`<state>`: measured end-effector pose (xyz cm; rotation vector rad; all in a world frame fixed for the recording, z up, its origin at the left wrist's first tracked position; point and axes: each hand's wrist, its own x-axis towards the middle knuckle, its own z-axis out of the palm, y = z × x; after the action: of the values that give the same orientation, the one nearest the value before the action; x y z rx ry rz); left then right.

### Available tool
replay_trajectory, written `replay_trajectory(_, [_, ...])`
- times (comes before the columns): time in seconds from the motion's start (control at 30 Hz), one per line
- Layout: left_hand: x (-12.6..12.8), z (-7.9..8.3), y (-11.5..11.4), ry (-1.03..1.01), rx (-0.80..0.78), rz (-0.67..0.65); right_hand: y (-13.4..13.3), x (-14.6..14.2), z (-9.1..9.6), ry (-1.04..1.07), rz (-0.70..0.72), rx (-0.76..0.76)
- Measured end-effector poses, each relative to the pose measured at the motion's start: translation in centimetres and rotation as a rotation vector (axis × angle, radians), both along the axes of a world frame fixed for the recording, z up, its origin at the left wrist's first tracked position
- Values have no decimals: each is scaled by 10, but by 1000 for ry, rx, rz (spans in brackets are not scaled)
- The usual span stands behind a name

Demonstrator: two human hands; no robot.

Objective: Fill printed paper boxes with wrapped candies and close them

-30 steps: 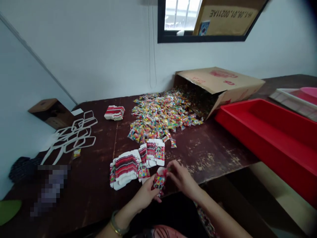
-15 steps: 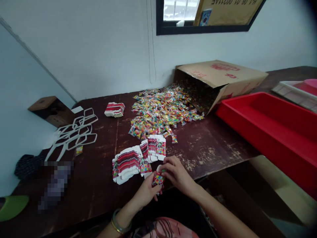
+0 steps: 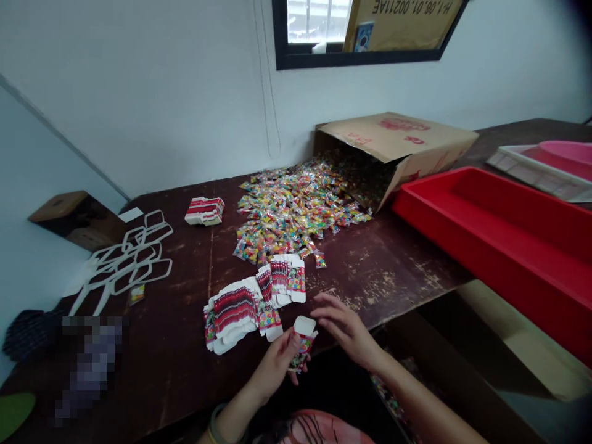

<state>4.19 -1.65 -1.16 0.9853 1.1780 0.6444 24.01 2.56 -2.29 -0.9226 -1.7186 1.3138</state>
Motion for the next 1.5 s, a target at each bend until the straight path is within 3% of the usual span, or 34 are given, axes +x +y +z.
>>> replay_trajectory(0.07, [2, 1, 1, -4, -17, 58, -5, -2, -11, 227, -13, -324])
replay_trajectory(0.13, [4, 0, 2, 22, -19, 50, -10, -7, -19, 384, 67, -627])
replay_trajectory(0.2, [4, -2, 3, 55, -2, 2, -13, -16, -20, 435, 106, -770])
replay_trajectory(0.23, [3, -3, 4, 72, 11, -20, -14, -19, -18, 420, 93, -758])
replay_trajectory(0.43, [0, 1, 8, 55, -9, 82, -15, -25, 11, 97, 58, -122])
replay_trajectory(0.53, [0, 8, 8, -48, 12, 60, -8, -18, 18, 97, 39, -130])
replay_trajectory(0.67, [-4, 8, 3, -152, 42, -27, -4, -14, 12, 69, 31, -106])
replay_trajectory(0.8, [-1, 1, -5, -149, -80, -4, -15, -18, -2, -80, 48, 109])
replay_trajectory(0.9, [5, 2, -8, -194, -165, -36, -19, -2, 1, -90, -1, 50])
replay_trajectory(1.0, [3, 7, -3, -141, -82, -122, -9, 36, 20, -157, 214, -58])
replay_trajectory(1.07, [-3, 6, 2, -50, 7, -124, 4, 54, 32, -296, 361, -33])
replay_trajectory(1.1, [-6, 5, 5, -12, 26, -95, 11, 55, 34, -359, 357, 14])
replay_trajectory(1.17, [-9, -1, 10, 28, 16, -20, 30, 41, 27, -430, 218, 162])
replay_trajectory(1.27, [-10, -9, 10, 54, 25, 8, 65, -3, -6, -480, 11, 396])
replay_trajectory(1.37, [-16, -13, 4, 48, 36, -36, 89, -32, -33, -491, -23, 487])
replay_trajectory(1.43, [-23, -12, 2, -5, -9, 5, 84, -33, -35, -458, -40, 493])
replay_trajectory(1.5, [-29, -8, 3, -180, -93, 103, 61, -27, -25, -388, -45, 523])
